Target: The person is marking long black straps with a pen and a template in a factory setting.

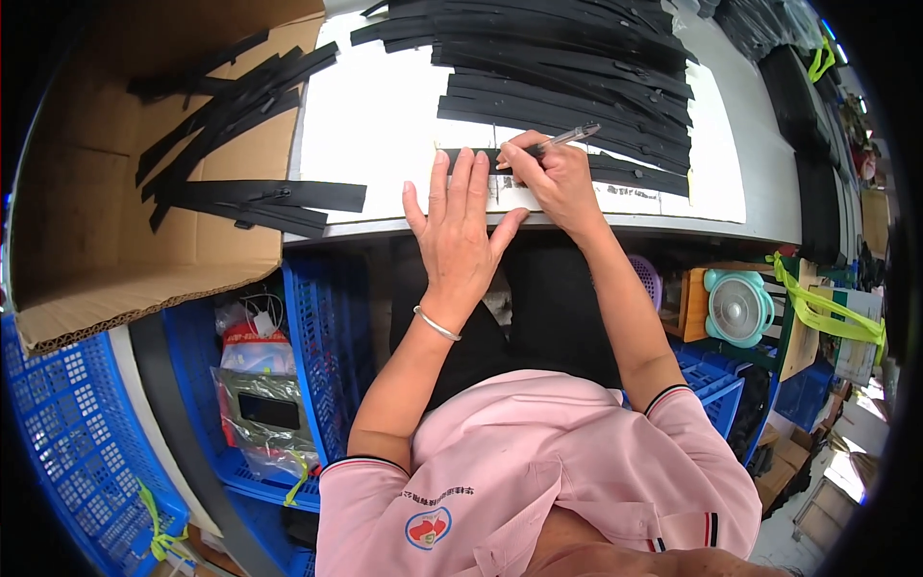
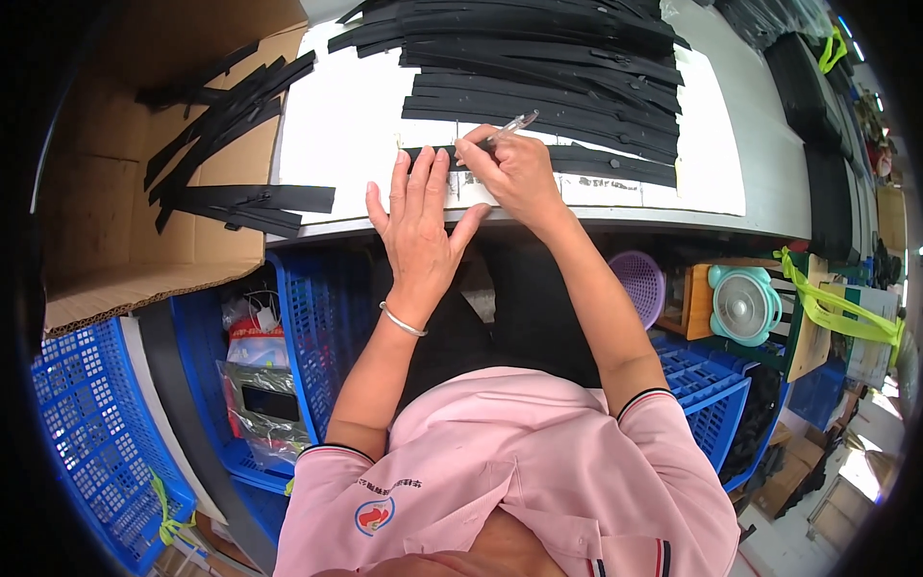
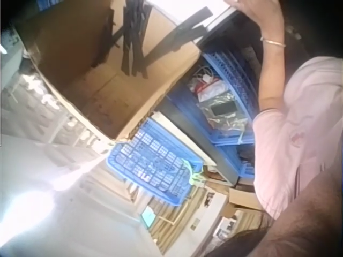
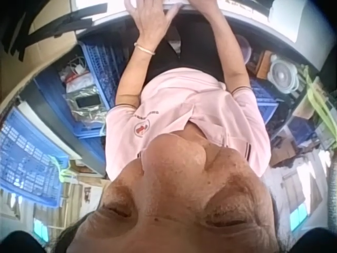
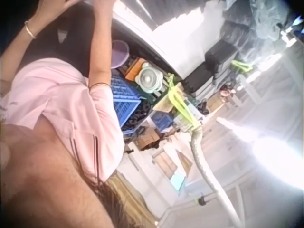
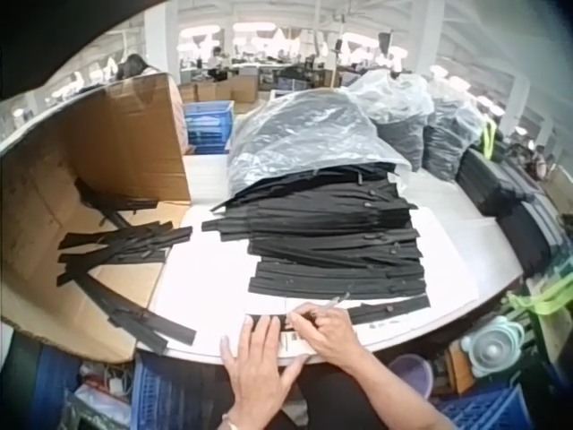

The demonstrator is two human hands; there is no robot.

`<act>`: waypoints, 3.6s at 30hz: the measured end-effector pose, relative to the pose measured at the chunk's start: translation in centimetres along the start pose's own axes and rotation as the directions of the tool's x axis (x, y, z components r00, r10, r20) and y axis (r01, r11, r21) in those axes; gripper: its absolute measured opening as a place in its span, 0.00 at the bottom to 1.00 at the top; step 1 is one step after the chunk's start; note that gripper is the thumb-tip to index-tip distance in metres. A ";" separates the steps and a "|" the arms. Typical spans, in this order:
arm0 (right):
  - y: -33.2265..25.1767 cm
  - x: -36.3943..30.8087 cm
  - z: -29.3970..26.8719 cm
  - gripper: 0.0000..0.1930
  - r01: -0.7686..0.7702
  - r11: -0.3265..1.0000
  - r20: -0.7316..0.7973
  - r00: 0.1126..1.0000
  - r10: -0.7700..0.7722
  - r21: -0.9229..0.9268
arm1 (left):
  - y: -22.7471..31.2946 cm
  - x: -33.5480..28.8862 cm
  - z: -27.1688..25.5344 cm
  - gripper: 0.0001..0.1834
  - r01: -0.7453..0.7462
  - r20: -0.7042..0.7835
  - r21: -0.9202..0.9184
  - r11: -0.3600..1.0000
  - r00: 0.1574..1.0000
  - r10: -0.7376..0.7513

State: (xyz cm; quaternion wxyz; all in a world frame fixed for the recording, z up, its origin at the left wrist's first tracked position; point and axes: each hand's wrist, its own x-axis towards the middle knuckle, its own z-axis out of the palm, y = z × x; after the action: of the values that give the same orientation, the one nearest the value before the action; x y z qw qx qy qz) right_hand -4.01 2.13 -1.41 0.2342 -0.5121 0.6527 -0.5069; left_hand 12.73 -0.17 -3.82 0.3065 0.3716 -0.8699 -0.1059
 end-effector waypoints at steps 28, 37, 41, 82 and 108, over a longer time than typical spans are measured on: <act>2.2 -2.3 -8.0 0.11 -0.036 0.983 -0.305 0.952 -0.021 -0.179 | 0.1 0.1 0.0 0.43 -0.008 0.042 0.039 0.999 0.999 0.006; 2.7 -2.0 -7.6 0.11 0.001 0.978 -0.302 0.951 -0.066 -0.211 | 0.9 0.3 -0.5 0.40 0.032 0.073 0.007 0.999 0.997 -0.032; 2.8 -2.0 -7.6 0.11 0.001 0.970 -0.315 0.946 -0.080 -0.242 | 3.8 1.9 0.6 0.32 -0.068 -0.004 -0.213 0.975 0.998 0.069; 5.2 -10.0 -15.8 0.20 0.079 0.589 -0.283 0.821 -0.496 -0.804 | 7.7 5.7 4.2 0.05 -0.105 -0.014 -0.271 0.957 0.994 0.105; 5.9 -9.9 -16.1 0.18 0.098 0.664 -0.330 0.808 -0.488 -0.741 | 14.1 8.4 9.2 0.04 -0.270 0.077 -0.467 0.842 0.936 0.342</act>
State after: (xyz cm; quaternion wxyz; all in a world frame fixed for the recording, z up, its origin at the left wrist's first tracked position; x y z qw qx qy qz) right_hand -16.17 17.68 -2.78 -0.2416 -0.5127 0.7355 -0.3713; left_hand -5.61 3.34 -1.45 0.3274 0.1372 -0.8912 -0.2825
